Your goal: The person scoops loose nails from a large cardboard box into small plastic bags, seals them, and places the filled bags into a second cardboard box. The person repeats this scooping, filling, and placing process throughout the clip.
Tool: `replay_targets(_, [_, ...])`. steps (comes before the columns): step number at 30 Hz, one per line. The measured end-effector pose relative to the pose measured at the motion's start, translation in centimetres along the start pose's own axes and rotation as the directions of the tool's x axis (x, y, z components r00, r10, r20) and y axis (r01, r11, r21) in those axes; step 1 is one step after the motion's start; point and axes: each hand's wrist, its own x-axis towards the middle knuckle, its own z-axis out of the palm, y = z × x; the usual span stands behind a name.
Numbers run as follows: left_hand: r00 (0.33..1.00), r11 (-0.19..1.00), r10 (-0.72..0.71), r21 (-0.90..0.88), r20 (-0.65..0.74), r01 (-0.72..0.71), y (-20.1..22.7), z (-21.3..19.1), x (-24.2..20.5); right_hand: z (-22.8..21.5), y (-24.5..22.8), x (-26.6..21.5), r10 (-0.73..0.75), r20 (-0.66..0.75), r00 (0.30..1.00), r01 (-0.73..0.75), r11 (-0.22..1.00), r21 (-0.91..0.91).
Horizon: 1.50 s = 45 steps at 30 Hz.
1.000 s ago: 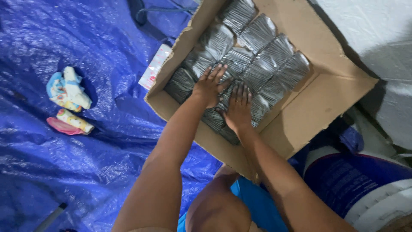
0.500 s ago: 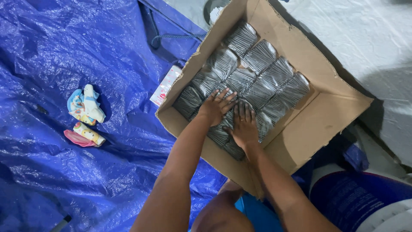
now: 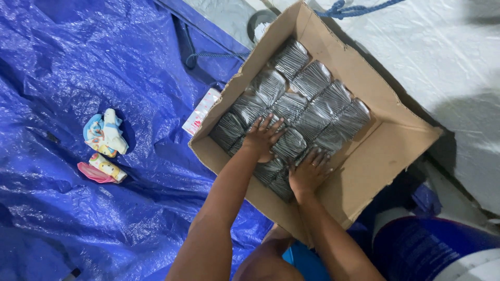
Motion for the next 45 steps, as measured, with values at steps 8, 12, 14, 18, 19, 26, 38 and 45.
replay_targets(8, [1.000, 0.995, 0.010, 0.104, -0.021, -0.008, 0.0, 1.3, 1.2, 0.3, -0.1, 0.3, -0.136, -0.037, 0.990, 0.136, 0.991, -0.008])
replay_targets(12, [1.000, 0.972, 0.024, 0.232, 0.005, -0.025, 1.9, 1.2, 2.0, 0.6, 0.4, 0.7, -0.200, -0.026, 0.979, 0.200, 0.980, -0.020])
replay_targets(14, [1.000, 0.968, 0.017, 0.250, 0.001, -0.017, 2.2, 1.8, 2.9, 0.6, 0.4, 0.8, -0.201, -0.032, 0.979, 0.199, 0.979, -0.036])
replay_targets(18, [1.000, 0.962, -0.005, 0.272, 0.002, 0.005, 2.7, 1.9, 3.4, -0.7, 0.1, -0.1, -0.220, -0.015, 0.975, 0.220, 0.976, 0.004])
replay_targets(19, [1.000, 0.961, -0.001, 0.275, 0.001, 0.001, 2.9, 2.5, 3.9, -0.6, 0.0, -0.1, -0.215, -0.016, 0.977, 0.215, 0.977, 0.007])
replay_targets(26, [0.996, 0.958, -0.084, 0.275, -0.017, 0.085, 4.6, 3.1, 4.5, -0.4, 1.1, 0.5, -0.235, -0.012, 0.972, 0.236, 0.971, 0.037])
replay_targets(38, [0.920, 0.989, -0.143, -0.021, -0.365, 0.145, 12.9, -8.8, -4.3, -11.6, 2.6, -6.7, 0.090, -0.562, 0.822, 0.288, 0.785, 0.548])
replay_targets(45, [0.701, 0.991, -0.063, 0.039, -0.710, 0.129, 19.3, -16.9, -12.8, -17.3, 6.9, -8.9, 0.467, -0.708, 0.530, 0.543, 0.454, 0.707])
